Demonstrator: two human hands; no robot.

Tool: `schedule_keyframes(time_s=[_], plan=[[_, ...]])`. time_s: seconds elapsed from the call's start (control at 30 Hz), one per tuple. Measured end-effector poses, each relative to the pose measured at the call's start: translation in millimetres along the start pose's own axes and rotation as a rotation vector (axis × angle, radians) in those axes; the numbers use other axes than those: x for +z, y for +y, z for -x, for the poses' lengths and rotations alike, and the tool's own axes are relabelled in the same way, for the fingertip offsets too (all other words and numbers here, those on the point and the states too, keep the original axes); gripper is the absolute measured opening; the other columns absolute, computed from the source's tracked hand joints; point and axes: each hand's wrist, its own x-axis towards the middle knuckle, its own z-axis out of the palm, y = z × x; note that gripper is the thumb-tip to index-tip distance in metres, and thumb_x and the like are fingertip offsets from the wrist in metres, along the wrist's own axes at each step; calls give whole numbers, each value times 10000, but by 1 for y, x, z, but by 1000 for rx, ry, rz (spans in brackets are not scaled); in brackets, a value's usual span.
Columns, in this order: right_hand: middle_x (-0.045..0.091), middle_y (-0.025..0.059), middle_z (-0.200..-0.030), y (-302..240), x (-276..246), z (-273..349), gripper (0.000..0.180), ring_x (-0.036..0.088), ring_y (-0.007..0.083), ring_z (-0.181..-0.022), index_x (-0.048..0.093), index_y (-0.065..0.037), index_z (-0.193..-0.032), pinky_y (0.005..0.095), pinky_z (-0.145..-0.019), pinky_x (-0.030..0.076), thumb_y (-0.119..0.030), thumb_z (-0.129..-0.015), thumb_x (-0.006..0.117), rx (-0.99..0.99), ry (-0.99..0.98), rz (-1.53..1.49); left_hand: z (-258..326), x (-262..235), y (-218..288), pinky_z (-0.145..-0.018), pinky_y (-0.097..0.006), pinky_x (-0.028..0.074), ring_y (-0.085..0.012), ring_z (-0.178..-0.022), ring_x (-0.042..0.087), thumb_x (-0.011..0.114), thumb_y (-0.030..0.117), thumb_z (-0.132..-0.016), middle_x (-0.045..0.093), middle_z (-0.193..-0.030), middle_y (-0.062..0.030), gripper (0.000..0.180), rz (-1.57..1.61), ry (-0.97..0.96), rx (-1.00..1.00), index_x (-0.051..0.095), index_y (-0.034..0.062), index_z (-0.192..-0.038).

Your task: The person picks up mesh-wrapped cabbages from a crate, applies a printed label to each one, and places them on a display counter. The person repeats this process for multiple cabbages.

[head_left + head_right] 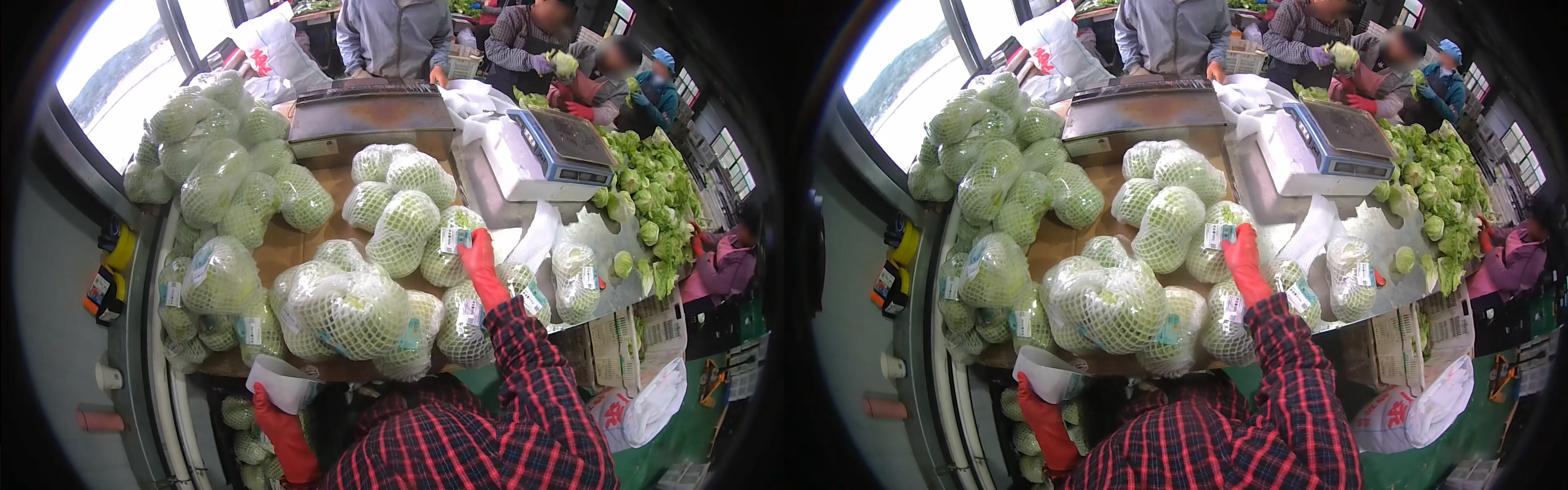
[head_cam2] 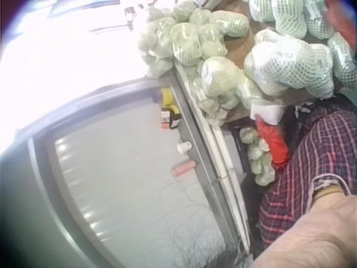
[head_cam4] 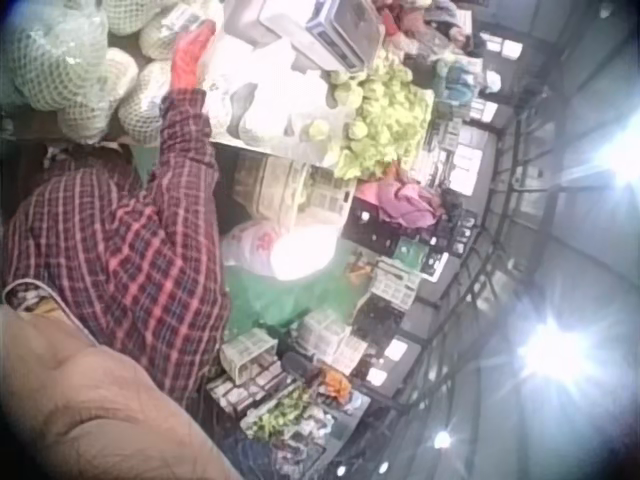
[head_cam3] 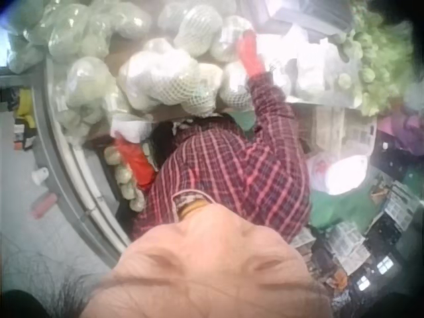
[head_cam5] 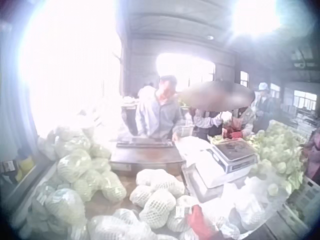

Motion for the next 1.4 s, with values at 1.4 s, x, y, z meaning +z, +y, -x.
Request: schedule_keyframes(time_s=[1.4], plan=[[549, 68, -1074, -276, -29, 198, 287, 477, 285, -1111, 605, -138, -944, 516, -1019, 295, -130, -658, 624, -1497, -672, -487, 4, 60, 17, -714, -299, 512, -160, -780, 624, 606, 65, -855, 647, -894, -67, 160, 77, 130, -1, 600, 12, -1005]])
